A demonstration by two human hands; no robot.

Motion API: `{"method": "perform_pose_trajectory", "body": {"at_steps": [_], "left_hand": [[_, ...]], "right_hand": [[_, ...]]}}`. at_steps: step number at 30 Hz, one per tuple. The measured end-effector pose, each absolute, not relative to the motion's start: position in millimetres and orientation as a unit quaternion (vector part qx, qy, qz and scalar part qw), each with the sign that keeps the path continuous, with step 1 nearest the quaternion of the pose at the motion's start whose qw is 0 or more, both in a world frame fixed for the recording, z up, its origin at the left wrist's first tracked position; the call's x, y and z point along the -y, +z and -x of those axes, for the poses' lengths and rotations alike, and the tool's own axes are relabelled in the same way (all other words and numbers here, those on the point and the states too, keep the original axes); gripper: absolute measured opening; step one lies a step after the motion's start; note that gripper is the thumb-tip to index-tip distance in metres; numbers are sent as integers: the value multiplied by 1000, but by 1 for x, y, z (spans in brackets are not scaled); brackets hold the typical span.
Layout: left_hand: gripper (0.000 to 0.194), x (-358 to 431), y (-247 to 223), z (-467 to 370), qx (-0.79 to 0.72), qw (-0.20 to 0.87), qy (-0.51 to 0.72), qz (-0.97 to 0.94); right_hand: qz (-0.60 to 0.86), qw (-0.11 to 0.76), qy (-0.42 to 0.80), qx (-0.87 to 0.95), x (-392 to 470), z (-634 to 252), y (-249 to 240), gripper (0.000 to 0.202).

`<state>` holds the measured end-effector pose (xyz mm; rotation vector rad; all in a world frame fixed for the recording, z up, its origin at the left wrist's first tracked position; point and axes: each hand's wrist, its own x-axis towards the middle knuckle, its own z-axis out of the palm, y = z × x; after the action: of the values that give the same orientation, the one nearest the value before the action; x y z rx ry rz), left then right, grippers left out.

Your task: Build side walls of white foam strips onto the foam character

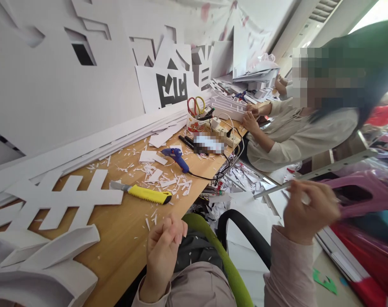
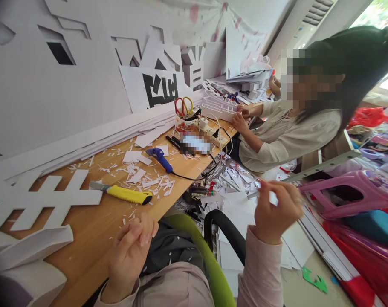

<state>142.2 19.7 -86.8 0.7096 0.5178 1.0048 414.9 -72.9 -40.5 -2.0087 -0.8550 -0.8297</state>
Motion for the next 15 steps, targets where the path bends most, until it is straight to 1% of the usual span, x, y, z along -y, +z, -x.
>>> {"method": "perform_pose_trajectory", "body": {"at_steps": [2, 3, 5, 8, 11, 12, 13, 15], "left_hand": [[51, -19, -86, -142, -226, 784, 472, -335], [51, -18, -86, -142, -223, 781, 474, -341], [55, -15, -87, -143, -227, 771, 473, -361], [63, -9, -84, -141, -246, 745, 464, -411], [58, 0, -75, -129, -249, 711, 447, -483], [53, 4, -70, -122, -248, 699, 435, -511], [44, 8, -65, -114, -253, 688, 423, -533], [18, 18, -58, -96, -291, 669, 402, -553]], "right_hand": [[858, 286, -198, 379, 77, -433, -58, 48], [877, 256, -149, 379, 78, -439, -65, 54], [890, 249, -115, 365, 78, -440, -73, 59], [873, 293, -118, 371, 72, -425, -66, 55], [848, 354, -135, 370, 56, -400, -51, 51], [839, 378, -133, 367, 48, -391, -48, 49], [828, 403, -124, 369, 40, -382, -47, 48], [796, 447, -84, 400, 23, -359, -50, 49]]}}
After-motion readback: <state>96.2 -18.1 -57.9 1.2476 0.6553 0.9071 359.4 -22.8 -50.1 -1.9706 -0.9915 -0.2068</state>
